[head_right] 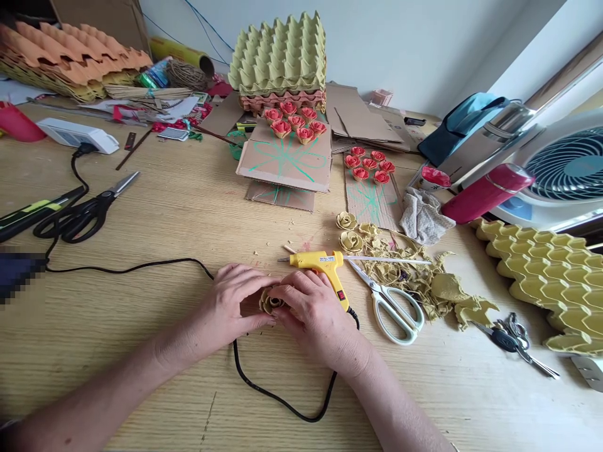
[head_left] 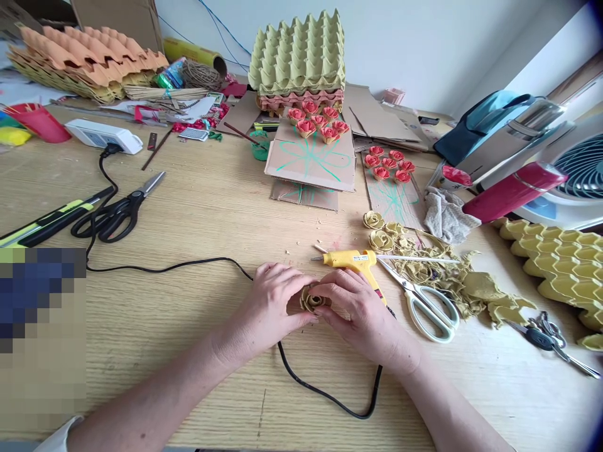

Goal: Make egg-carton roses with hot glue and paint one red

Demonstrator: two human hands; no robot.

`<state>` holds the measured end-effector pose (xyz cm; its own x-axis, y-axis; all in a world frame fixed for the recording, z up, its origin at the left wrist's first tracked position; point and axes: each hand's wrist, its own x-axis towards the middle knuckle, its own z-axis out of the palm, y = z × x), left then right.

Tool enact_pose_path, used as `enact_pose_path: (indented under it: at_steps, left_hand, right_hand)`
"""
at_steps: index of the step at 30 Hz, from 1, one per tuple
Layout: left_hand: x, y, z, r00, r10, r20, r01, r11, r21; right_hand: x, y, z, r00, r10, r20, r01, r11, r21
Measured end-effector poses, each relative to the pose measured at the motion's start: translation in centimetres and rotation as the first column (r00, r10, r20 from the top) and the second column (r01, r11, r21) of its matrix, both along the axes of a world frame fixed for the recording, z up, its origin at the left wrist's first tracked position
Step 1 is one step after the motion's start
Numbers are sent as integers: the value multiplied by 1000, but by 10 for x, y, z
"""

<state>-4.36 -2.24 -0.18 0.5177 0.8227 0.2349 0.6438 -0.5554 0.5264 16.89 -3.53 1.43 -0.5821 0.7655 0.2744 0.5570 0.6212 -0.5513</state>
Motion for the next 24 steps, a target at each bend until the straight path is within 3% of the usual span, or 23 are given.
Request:
enact_pose_path:
  at_steps: [12,24]
  left_hand:
    - [-3,-4,0,999,28,-25,-29,999,-41]
    - [1,-6,-5,1000,28,-3,-28,999,41]
  right_hand:
    - [25,-2,2,964,-183,-191,204,974,98]
    - [0,-4,-3,995,-21,-95,27,998,61]
